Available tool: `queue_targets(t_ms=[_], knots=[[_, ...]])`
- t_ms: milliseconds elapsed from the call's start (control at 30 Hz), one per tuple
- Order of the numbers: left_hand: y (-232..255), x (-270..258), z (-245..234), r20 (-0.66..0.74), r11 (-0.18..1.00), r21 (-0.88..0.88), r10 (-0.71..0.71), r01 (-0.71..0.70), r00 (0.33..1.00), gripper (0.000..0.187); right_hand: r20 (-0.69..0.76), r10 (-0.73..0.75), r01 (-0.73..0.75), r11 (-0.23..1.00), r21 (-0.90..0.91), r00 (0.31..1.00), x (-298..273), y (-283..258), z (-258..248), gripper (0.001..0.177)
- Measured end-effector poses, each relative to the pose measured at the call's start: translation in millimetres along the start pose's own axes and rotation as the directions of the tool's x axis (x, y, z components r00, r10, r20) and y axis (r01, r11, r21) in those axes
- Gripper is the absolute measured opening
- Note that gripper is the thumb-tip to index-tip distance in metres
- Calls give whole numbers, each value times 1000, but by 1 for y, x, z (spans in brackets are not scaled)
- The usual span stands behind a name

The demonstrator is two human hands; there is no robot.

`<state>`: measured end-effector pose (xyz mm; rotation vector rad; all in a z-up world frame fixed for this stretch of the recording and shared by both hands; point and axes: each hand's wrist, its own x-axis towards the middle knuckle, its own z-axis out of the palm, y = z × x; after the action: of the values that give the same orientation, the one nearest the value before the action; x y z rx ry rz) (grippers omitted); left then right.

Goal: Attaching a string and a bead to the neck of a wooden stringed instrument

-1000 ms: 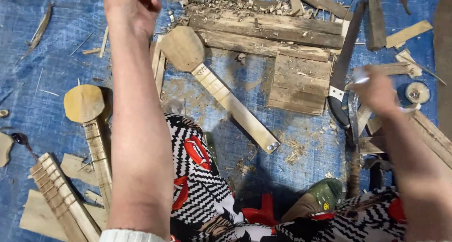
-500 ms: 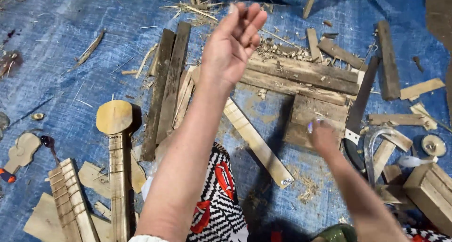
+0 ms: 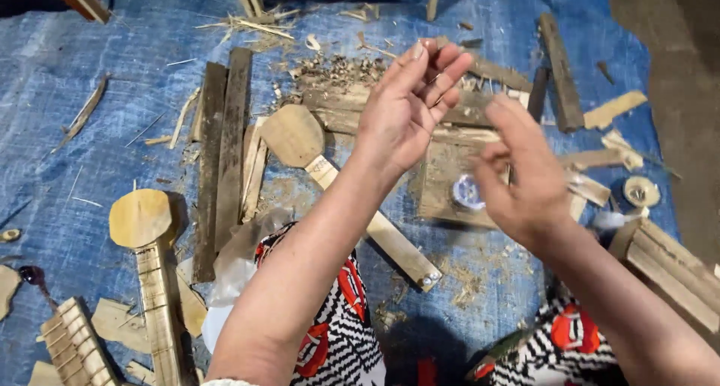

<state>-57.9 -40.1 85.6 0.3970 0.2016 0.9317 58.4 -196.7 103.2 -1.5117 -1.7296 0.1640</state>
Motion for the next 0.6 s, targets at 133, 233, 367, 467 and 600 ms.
queue_targets(t_ms=[133,233,367,467,600], knots=[[-30,-1,1,-7,997,-23,-79,78,997,18,52,155,-160,981,106,987,4,18,12,81],[-40,-1,-5,39,998,-31,-48,49,998,17,43,293,-280,846,454,955,-1,23,5,68],[-17,-6,15,-139,998,35,-46,51,989,18,238,620,-657,638,402,748,-4,29,-21,18],[-16,-1,9,-158,999,20,-30,33,987,18,162,557,-565,699,439,814,-9,37,-29,8],[-25,-4,8,-93,998,-20,-55,53,994,17,17,565,-532,766,361,825,-3,26,-27,22]])
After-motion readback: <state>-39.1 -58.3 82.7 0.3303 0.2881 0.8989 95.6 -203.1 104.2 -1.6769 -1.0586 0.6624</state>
